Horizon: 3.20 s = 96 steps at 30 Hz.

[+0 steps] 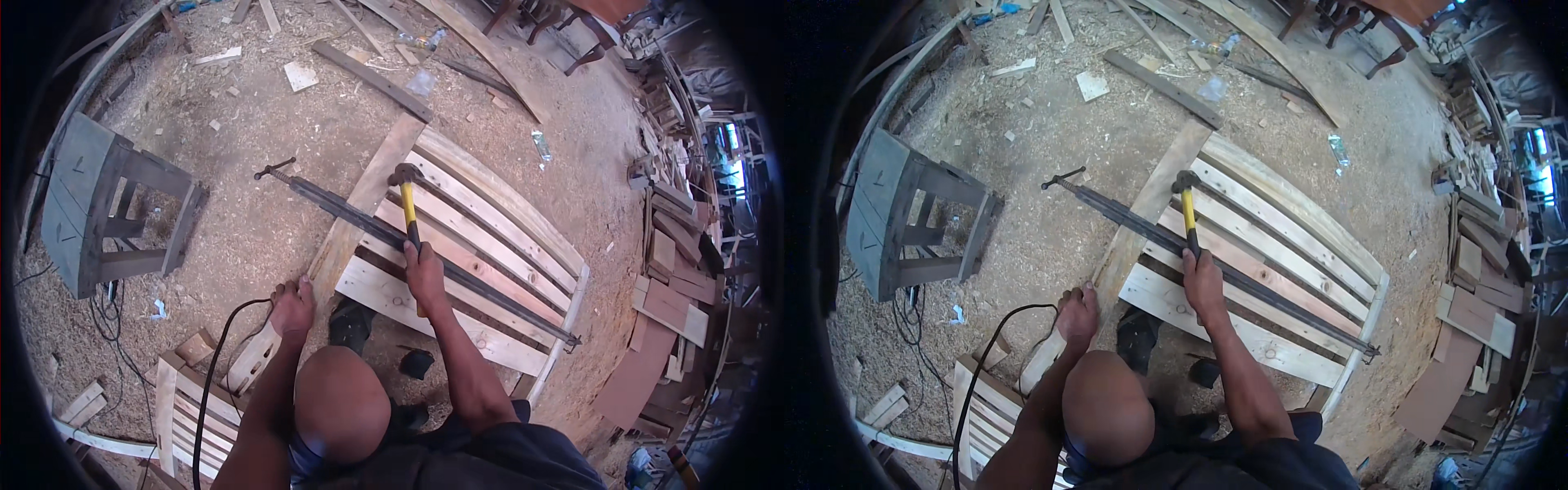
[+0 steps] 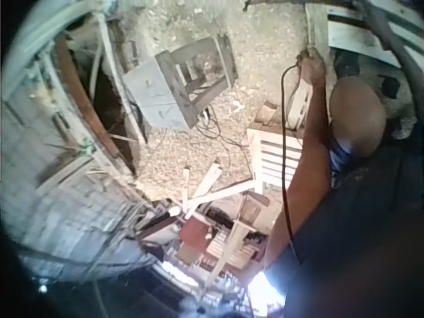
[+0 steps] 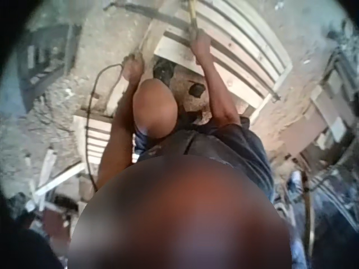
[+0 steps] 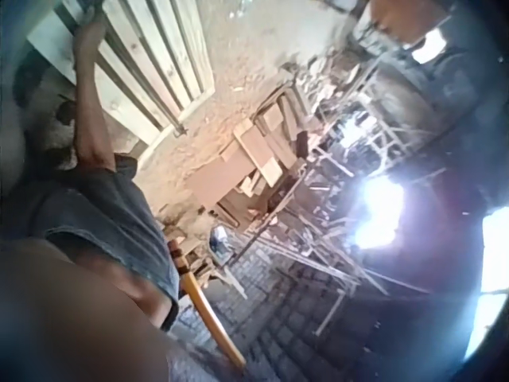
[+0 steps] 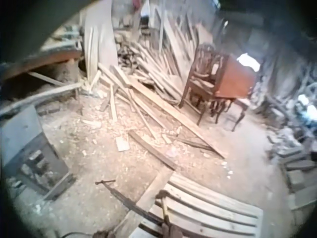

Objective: Measuring, clamping, and hammering nails into wooden slats to assemble a frame.

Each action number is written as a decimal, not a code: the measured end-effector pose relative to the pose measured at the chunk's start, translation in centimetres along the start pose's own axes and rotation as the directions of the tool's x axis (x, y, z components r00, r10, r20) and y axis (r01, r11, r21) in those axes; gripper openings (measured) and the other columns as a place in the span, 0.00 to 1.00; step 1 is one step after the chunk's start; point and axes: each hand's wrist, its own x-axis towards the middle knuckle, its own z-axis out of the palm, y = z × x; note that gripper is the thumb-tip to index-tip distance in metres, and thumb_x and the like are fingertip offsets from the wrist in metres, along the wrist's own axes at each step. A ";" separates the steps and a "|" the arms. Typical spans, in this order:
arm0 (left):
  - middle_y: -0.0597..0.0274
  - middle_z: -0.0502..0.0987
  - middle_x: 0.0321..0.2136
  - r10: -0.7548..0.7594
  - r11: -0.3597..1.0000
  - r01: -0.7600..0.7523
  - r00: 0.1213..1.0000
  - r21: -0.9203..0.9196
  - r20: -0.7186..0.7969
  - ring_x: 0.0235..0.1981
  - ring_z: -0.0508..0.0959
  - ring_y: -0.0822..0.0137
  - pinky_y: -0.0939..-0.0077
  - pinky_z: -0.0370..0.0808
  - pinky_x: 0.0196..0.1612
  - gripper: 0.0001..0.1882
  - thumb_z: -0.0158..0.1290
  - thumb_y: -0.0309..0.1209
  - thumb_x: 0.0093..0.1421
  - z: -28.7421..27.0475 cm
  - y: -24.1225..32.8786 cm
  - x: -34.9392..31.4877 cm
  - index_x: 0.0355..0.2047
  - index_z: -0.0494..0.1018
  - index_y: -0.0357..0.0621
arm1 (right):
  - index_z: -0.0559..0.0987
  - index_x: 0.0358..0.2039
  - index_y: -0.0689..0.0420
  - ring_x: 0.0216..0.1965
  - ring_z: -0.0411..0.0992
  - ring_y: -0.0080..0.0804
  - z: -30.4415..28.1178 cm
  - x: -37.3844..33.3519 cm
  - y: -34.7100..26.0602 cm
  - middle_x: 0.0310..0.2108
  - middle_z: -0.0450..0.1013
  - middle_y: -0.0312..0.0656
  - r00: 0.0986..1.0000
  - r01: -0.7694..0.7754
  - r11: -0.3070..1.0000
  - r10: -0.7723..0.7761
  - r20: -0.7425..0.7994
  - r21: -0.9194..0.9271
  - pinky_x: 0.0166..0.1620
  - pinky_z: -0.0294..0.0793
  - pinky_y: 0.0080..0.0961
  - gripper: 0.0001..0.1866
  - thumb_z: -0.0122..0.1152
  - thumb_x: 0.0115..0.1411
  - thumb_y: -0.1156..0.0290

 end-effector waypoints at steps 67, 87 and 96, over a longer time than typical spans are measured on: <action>0.40 0.81 0.36 0.067 0.997 -0.060 0.990 0.057 -0.125 0.39 0.81 0.36 0.40 0.77 0.41 0.28 0.43 0.51 0.73 2.2 0.6 0.6 0.35 0.80 0.38 | 0.74 0.41 0.61 0.31 0.78 0.67 -2.9 15.3 3.2 0.25 0.77 0.63 0.994 0.021 1.000 -0.019 -0.104 0.014 0.33 0.72 0.57 0.23 0.56 0.74 0.49; 0.38 0.81 0.37 0.066 0.995 -0.057 0.992 0.082 -0.111 0.41 0.80 0.35 0.40 0.75 0.45 0.30 0.41 0.53 0.74 2.3 0.9 1.9 0.35 0.80 0.37 | 0.74 0.37 0.63 0.28 0.78 0.59 -9.5 7.7 -2.0 0.24 0.75 0.57 0.952 0.268 0.927 -0.213 -0.219 0.261 0.33 0.73 0.49 0.29 0.52 0.74 0.44; 0.39 0.81 0.36 0.048 0.995 -0.037 0.992 0.097 -0.121 0.40 0.80 0.36 0.41 0.76 0.45 0.31 0.41 0.54 0.74 1.2 1.0 0.6 0.35 0.80 0.37 | 0.75 0.38 0.61 0.28 0.77 0.62 -9.1 5.3 1.4 0.25 0.76 0.58 0.993 0.058 0.997 -0.063 0.096 0.051 0.34 0.73 0.52 0.28 0.54 0.73 0.43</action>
